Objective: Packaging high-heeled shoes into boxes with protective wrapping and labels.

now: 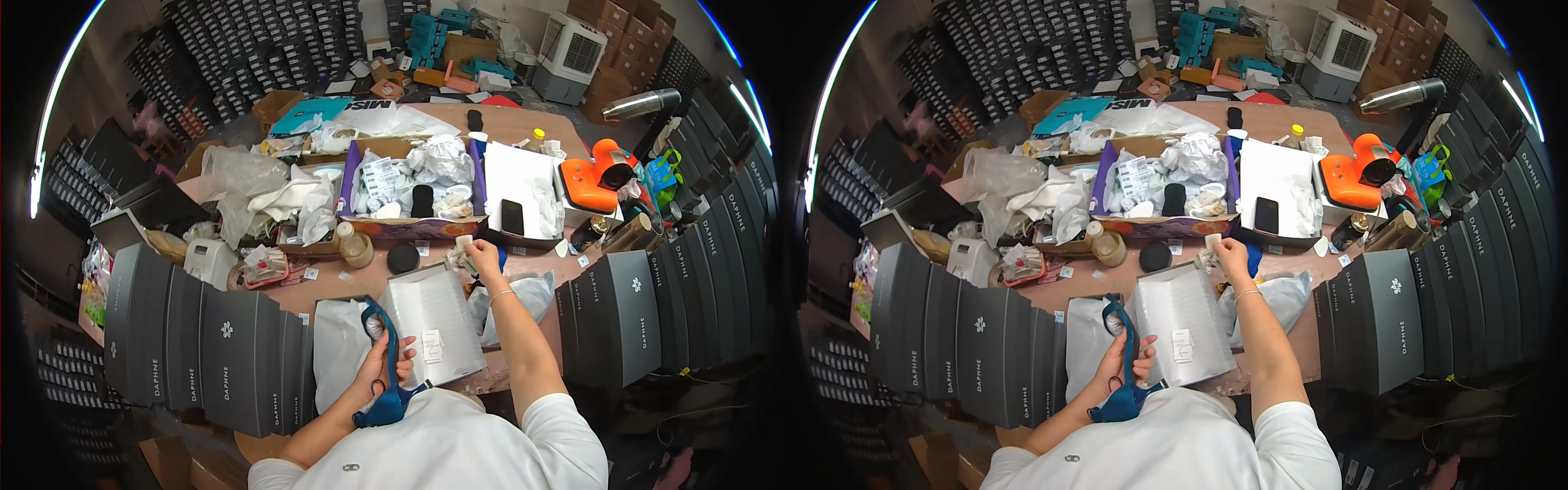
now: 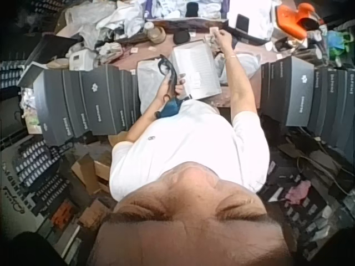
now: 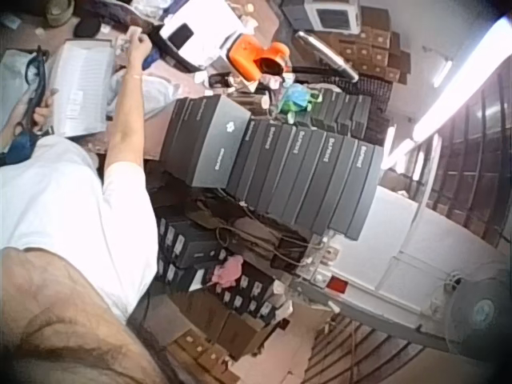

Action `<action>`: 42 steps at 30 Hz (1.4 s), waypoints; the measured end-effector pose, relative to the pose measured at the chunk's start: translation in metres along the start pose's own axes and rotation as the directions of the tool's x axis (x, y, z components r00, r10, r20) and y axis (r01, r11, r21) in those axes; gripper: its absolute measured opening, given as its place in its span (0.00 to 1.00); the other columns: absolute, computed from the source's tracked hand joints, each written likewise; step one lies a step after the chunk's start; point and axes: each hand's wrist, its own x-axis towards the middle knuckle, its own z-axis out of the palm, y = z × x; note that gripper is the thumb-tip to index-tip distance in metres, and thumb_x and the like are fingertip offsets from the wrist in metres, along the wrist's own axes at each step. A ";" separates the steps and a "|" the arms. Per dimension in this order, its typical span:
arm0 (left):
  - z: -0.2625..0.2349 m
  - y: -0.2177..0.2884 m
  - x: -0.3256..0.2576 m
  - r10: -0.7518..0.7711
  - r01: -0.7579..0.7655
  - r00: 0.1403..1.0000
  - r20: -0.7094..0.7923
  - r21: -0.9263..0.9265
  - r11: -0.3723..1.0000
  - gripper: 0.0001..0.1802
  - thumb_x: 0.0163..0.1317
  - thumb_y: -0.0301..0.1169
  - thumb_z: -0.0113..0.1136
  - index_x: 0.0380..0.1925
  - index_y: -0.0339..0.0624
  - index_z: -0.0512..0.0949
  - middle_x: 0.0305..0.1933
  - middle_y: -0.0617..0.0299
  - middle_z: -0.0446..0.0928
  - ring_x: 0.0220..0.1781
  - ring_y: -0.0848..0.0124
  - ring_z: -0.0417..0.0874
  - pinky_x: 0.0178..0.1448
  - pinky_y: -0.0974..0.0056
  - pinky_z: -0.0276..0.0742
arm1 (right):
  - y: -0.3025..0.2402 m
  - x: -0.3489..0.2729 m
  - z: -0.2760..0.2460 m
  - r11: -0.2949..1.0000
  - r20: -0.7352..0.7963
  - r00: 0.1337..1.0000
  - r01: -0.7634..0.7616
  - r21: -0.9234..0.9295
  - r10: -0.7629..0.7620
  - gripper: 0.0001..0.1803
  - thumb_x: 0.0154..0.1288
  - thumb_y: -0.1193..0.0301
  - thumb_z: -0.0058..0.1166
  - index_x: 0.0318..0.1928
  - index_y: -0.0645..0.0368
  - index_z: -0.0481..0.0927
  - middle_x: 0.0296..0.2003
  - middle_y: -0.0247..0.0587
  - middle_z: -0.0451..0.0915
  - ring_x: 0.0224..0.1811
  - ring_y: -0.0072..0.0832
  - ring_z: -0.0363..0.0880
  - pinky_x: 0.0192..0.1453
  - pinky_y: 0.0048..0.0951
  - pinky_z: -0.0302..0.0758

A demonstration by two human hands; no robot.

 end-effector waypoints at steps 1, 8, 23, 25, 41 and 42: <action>0.003 0.001 0.007 -0.025 0.025 0.999 0.028 -0.003 1.000 0.37 0.62 0.60 0.53 0.57 0.40 0.65 0.40 0.61 0.69 0.26 0.78 0.66 0.27 0.75 0.65 | 0.012 0.004 -0.008 0.999 -0.060 0.998 0.027 0.036 -0.025 0.06 0.58 0.72 0.60 0.31 0.63 0.81 0.25 0.33 0.80 0.27 0.16 0.74 0.32 0.22 0.71; 0.017 0.008 0.002 -0.120 0.132 0.972 0.201 -0.050 0.990 0.39 0.64 0.60 0.51 0.61 0.39 0.62 0.39 0.59 0.70 0.23 0.81 0.64 0.23 0.77 0.63 | -0.064 -0.081 0.000 0.854 0.195 0.980 -0.074 0.515 -0.033 0.08 0.63 0.79 0.53 0.42 0.61 0.71 0.34 0.37 0.79 0.30 0.22 0.79 0.37 0.24 0.79; 0.034 -0.016 -0.019 -0.182 0.194 0.980 -0.076 0.214 0.957 0.35 0.63 0.70 0.36 0.27 0.50 0.72 0.15 0.70 0.63 0.14 0.78 0.63 0.18 0.74 0.58 | -0.119 -0.274 0.006 0.913 0.416 0.821 0.403 0.061 -0.390 0.10 0.59 0.78 0.61 0.39 0.62 0.74 0.29 0.39 0.76 0.31 0.29 0.77 0.35 0.29 0.74; 0.031 -0.018 -0.020 -0.186 0.199 0.980 -0.077 0.241 0.950 0.34 0.63 0.70 0.36 0.27 0.50 0.71 0.16 0.69 0.64 0.15 0.77 0.64 0.19 0.73 0.59 | -0.122 -0.276 0.007 0.839 0.466 0.771 0.534 -0.101 -0.435 0.08 0.56 0.76 0.61 0.35 0.62 0.75 0.29 0.45 0.75 0.30 0.41 0.77 0.34 0.32 0.73; 0.033 -0.034 -0.032 -0.103 0.173 0.968 -0.230 0.307 0.936 0.29 0.67 0.61 0.42 0.38 0.45 0.71 0.27 0.65 0.69 0.17 0.81 0.63 0.20 0.75 0.60 | -0.142 -0.279 0.007 0.611 0.598 0.620 0.749 -0.257 -0.508 0.09 0.58 0.71 0.60 0.32 0.57 0.72 0.23 0.39 0.70 0.24 0.37 0.76 0.25 0.35 0.71; 0.033 -0.033 -0.030 -0.127 0.176 0.973 -0.193 0.262 0.949 0.29 0.67 0.61 0.42 0.37 0.45 0.71 0.26 0.65 0.69 0.17 0.80 0.64 0.19 0.75 0.60 | -0.138 -0.273 0.008 0.615 0.569 0.645 0.736 -0.284 -0.509 0.09 0.59 0.71 0.60 0.32 0.58 0.72 0.24 0.40 0.70 0.24 0.37 0.76 0.25 0.35 0.72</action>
